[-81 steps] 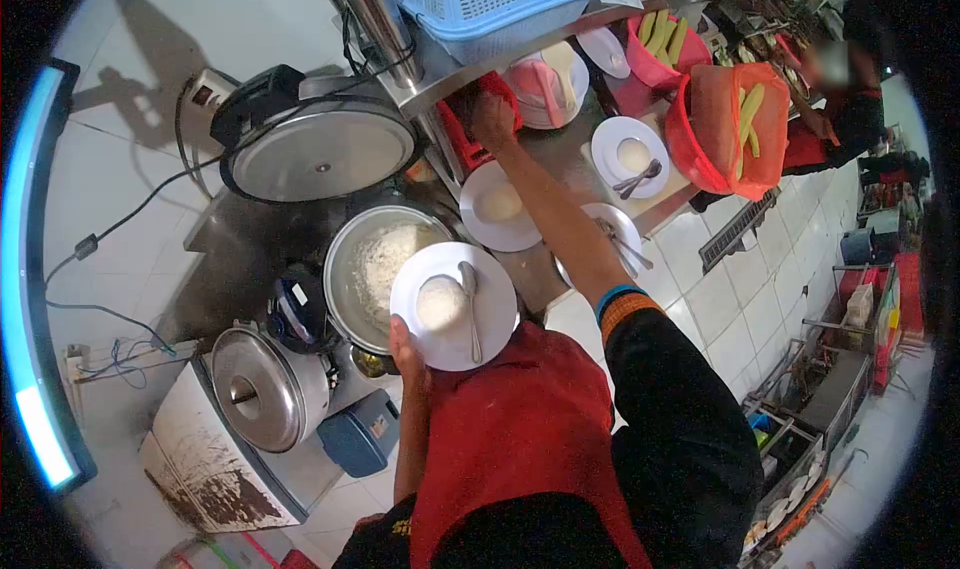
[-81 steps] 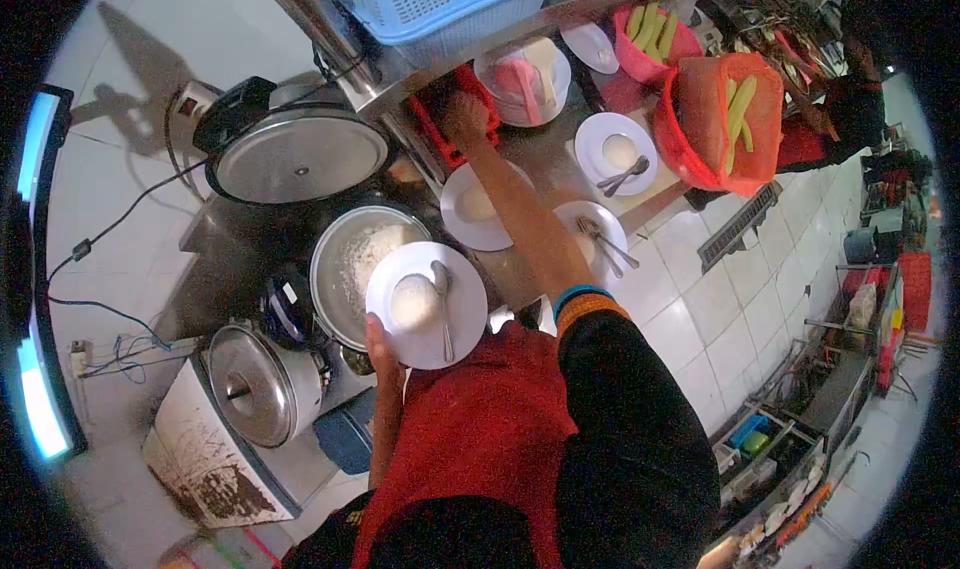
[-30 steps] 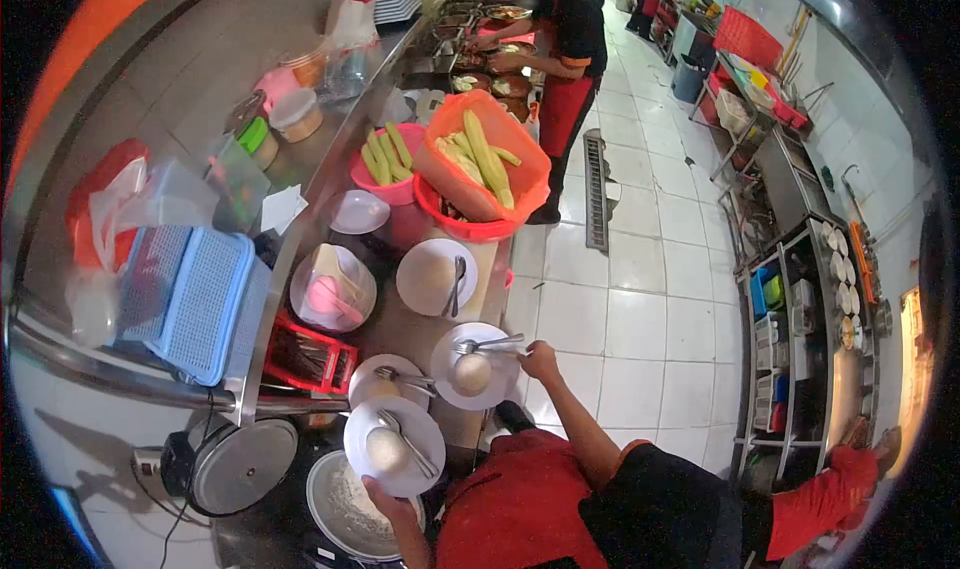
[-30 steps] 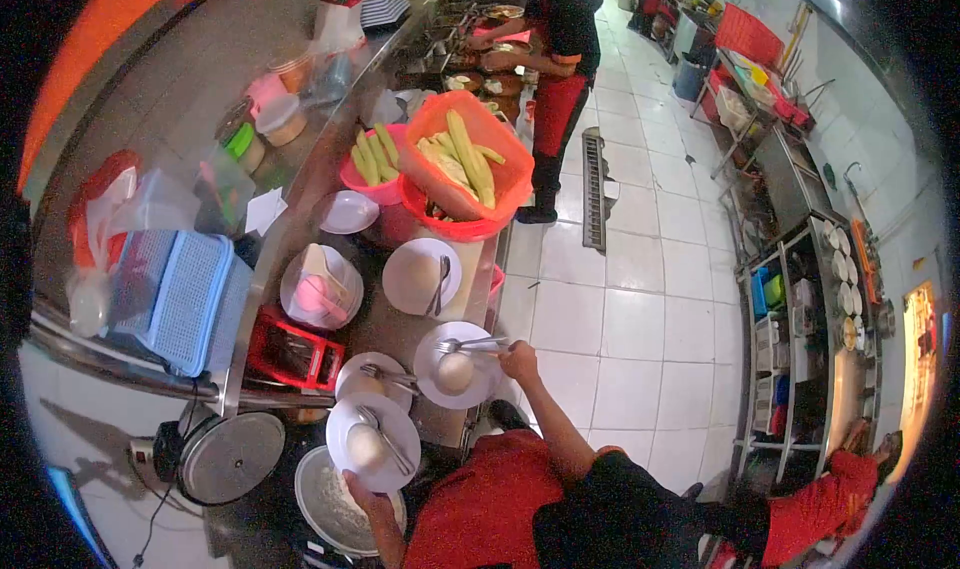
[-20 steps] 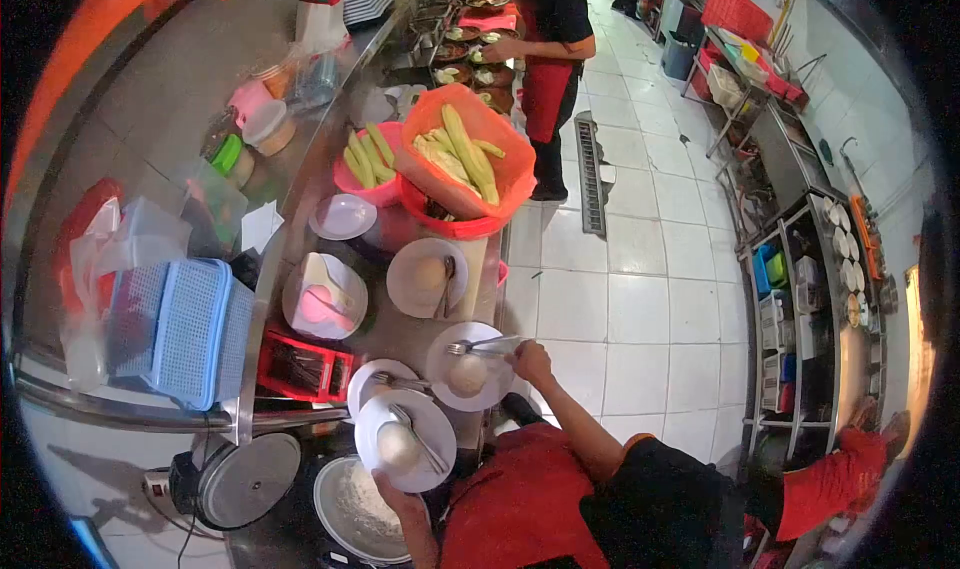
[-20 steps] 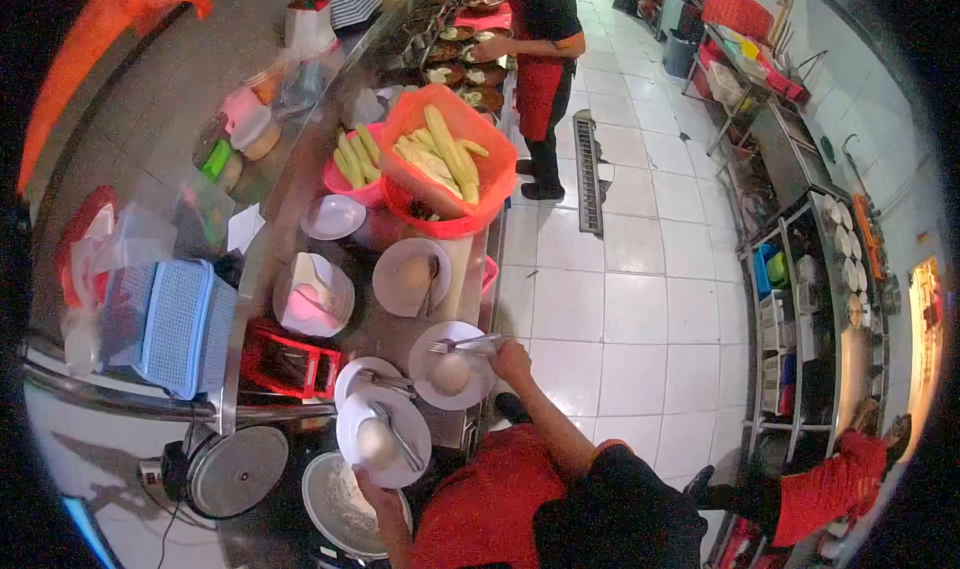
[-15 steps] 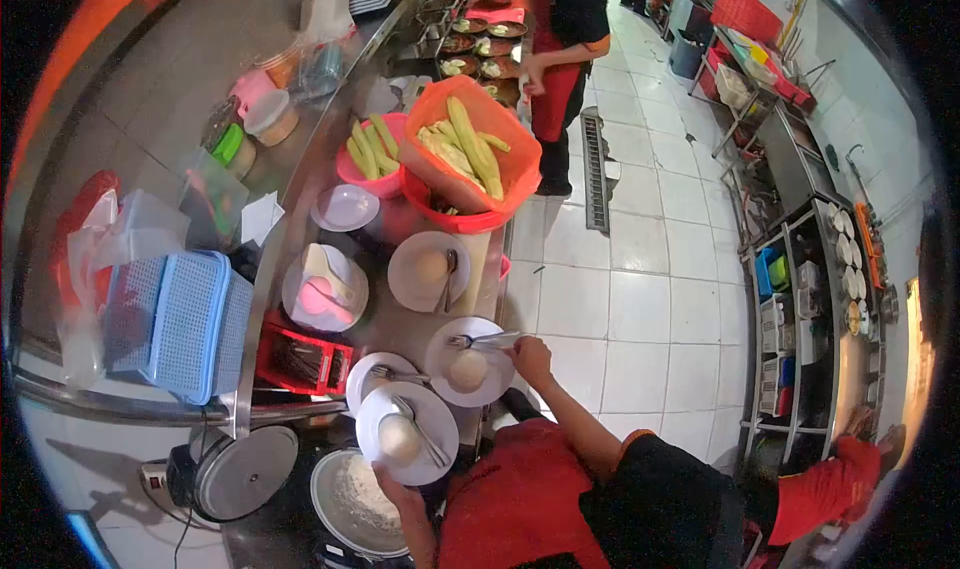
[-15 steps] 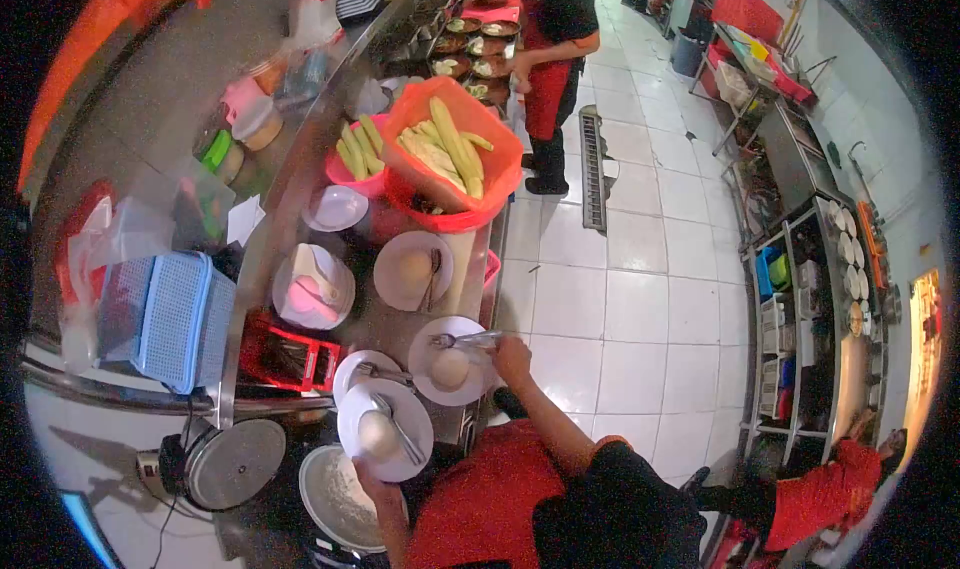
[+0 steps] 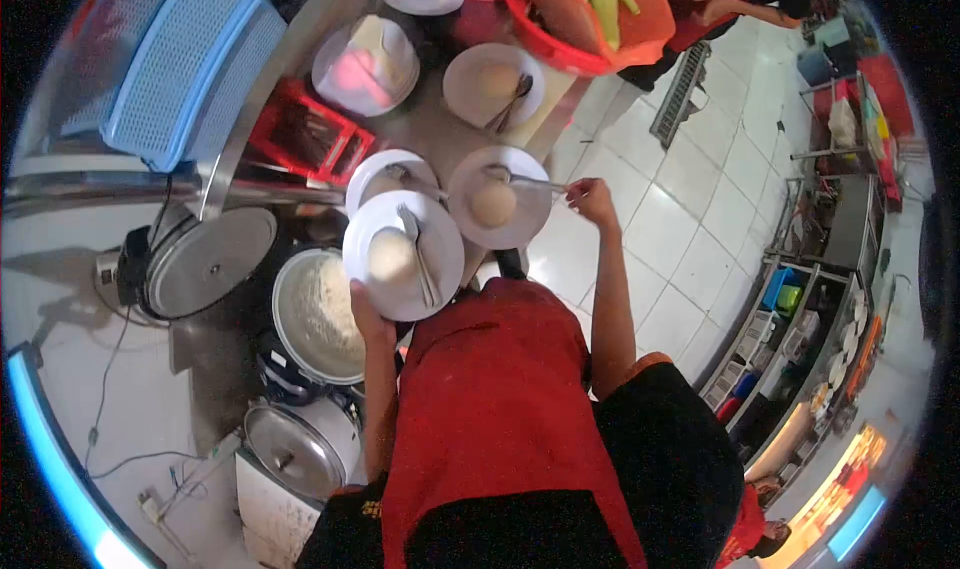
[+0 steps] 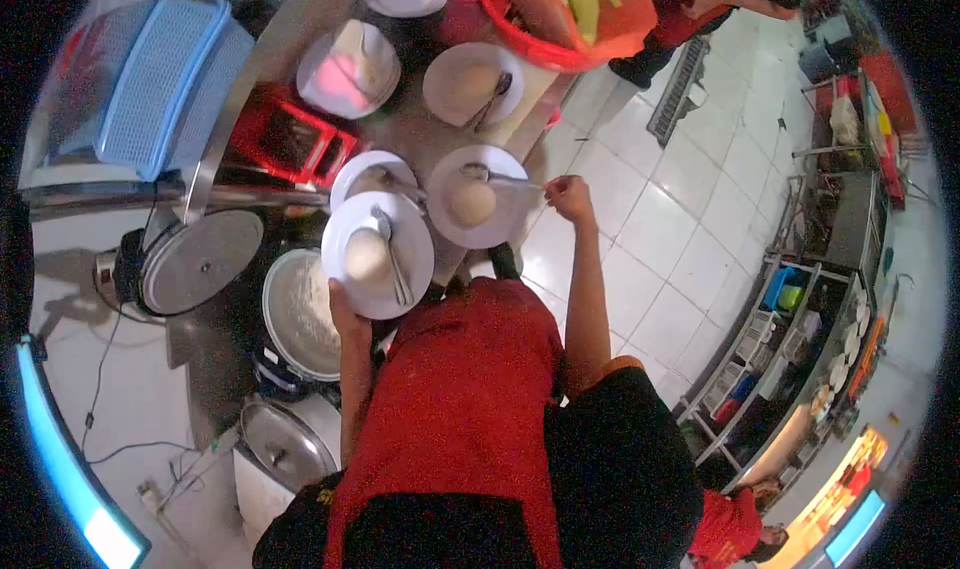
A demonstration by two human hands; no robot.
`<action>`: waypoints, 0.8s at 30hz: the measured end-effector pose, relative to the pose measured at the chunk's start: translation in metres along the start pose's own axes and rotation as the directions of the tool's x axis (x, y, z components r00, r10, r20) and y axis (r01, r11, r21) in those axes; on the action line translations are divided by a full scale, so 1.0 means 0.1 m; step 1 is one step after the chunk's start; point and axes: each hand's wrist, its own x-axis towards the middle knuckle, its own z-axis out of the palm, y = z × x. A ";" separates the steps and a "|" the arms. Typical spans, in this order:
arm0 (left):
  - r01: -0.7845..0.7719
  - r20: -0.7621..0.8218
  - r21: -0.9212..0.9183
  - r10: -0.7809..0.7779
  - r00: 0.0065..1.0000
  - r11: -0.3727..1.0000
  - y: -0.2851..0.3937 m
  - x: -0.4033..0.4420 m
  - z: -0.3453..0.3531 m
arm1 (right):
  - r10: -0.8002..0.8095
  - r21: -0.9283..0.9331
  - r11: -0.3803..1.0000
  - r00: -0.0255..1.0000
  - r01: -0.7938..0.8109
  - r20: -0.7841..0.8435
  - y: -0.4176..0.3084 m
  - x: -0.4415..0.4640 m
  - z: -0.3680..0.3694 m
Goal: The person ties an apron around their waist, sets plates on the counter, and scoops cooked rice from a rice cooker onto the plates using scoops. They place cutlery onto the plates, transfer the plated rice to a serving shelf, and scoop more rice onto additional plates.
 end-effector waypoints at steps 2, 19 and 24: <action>-0.040 0.058 -0.016 0.041 0.997 0.999 -0.02 0.01 -0.03 | 0.067 0.039 0.997 0.995 -0.069 0.069 -0.12 -0.03 -0.07; 0.059 0.049 -0.082 -0.055 0.997 0.995 -0.28 0.08 0.15 | -0.019 0.300 0.953 0.984 -0.036 0.176 0.46 -0.65 0.79; 0.130 0.181 0.000 -0.128 0.975 0.991 -0.46 0.29 0.23 | 0.058 0.282 0.957 0.998 -0.065 0.035 0.99 -1.15 0.64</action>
